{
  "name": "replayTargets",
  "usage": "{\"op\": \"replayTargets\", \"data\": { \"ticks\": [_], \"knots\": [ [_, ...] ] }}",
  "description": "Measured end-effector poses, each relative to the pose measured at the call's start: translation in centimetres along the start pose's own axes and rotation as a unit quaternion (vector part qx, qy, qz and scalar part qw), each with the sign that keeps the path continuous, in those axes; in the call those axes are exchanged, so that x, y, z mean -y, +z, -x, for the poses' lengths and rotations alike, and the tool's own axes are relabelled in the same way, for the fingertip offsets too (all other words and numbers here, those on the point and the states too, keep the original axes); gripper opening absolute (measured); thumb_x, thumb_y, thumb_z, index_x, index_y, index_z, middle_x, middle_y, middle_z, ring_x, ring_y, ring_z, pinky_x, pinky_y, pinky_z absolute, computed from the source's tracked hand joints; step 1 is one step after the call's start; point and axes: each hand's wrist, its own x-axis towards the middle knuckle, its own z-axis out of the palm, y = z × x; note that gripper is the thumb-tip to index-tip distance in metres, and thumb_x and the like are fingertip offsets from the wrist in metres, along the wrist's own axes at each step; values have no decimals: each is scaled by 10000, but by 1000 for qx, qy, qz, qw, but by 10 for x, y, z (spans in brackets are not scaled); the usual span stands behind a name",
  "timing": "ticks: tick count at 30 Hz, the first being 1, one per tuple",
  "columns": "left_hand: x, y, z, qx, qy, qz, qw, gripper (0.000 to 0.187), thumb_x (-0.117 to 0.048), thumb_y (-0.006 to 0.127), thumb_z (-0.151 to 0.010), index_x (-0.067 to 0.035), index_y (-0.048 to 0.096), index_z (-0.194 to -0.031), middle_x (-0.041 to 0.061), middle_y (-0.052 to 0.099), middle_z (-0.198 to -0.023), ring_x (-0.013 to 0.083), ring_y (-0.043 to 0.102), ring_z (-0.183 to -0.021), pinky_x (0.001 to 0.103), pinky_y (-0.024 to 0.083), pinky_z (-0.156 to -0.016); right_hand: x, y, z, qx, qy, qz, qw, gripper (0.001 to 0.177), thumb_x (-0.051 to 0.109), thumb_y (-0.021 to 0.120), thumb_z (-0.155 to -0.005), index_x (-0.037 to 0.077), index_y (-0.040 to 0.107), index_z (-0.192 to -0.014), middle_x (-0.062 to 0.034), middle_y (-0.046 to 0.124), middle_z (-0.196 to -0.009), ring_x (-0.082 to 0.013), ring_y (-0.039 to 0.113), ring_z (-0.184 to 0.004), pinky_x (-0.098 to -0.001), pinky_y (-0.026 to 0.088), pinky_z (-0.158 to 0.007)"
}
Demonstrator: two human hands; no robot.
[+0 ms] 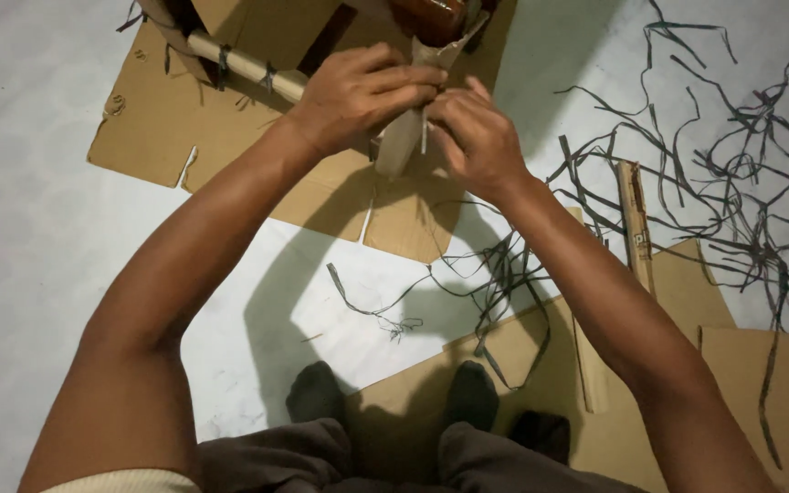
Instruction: Wrapping the legs of a wooden chair with protective cardboard and securing them with string.
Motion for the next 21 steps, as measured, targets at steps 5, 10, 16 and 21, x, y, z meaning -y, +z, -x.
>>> {"op": "replayTargets", "data": {
  "ticks": [5,10,16,21],
  "knots": [
    [-9,-2,-8,-1,-47,-10,999,135,-157,761,-952,-172,750,-1086,-113,738,-1204,80,552,-779,204,496,-645,-26,14,26,-65,-108,189,974,138,61,820,-900,102,732,-802,-30,789,-950,-161,701,-868,-420,511,-1030],
    [-13,7,-6,8,-48,-63,997,58,-230,775,-978,-208,735,-1015,-127,748,-1175,44,568,-772,182,503,-615,-22,7,24,-97,-166,249,949,111,141,824,-950,220,840,-1027,28,745,-1095,-79,592,-803,-300,473,-757],
    [-21,6,-11,8,-59,-72,996,63,-184,741,-935,-167,714,-989,-87,737,-1148,77,585,-811,204,510,-611,1,-8,11,-112,-174,210,955,101,31,782,-955,111,840,-979,-33,802,-1132,-115,731,-928,-286,525,-754],
    [-22,18,-4,12,-72,-54,996,90,-165,760,-944,-165,743,-1032,-76,750,-1161,46,620,-857,169,519,-604,-4,-6,13,-113,-154,192,963,43,38,799,-953,76,816,-965,-76,797,-1102,-157,762,-944,-299,649,-810]
  ]
}}
